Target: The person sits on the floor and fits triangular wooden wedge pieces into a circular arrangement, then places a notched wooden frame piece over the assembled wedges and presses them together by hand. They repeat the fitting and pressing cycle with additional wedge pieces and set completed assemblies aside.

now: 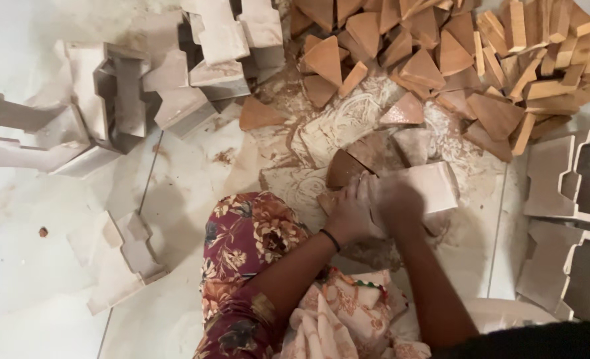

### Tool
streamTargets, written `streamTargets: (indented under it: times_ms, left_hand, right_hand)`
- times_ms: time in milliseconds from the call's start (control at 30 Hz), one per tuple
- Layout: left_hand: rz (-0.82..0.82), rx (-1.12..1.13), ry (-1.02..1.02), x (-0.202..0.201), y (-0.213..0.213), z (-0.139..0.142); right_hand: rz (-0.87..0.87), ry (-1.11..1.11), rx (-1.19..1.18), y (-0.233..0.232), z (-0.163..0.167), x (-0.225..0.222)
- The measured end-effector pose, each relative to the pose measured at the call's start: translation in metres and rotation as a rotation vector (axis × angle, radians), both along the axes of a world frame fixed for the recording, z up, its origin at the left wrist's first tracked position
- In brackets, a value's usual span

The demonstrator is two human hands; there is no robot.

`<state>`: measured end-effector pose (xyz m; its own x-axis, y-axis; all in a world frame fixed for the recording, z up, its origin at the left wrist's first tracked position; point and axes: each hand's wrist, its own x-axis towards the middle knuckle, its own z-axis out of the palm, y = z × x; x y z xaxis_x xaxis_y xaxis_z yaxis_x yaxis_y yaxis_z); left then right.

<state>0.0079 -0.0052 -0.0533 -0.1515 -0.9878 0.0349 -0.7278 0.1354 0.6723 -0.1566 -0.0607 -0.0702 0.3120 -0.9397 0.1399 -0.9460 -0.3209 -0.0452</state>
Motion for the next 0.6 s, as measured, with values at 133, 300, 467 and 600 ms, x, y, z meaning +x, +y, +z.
streamTargets:
  times_ms: [133, 300, 467, 600]
  left_hand:
    - [0.037, -0.028, 0.020, -0.001, 0.005, -0.008]
    - [0.045, 0.185, 0.113, 0.000, 0.003, 0.008]
    - [-0.015, 0.311, 0.063, 0.000, -0.003, 0.009]
    - [-0.022, 0.130, 0.006, 0.000, 0.000, 0.005]
  right_hand:
    - [-0.078, -0.113, 0.102, -0.002, -0.003, 0.004]
    - [-0.329, -0.118, -0.146, -0.035, 0.024, -0.064]
    - [-0.135, 0.038, -0.055, -0.016, 0.009, -0.039]
    - [0.035, -0.136, 0.022, 0.008, -0.007, 0.004]
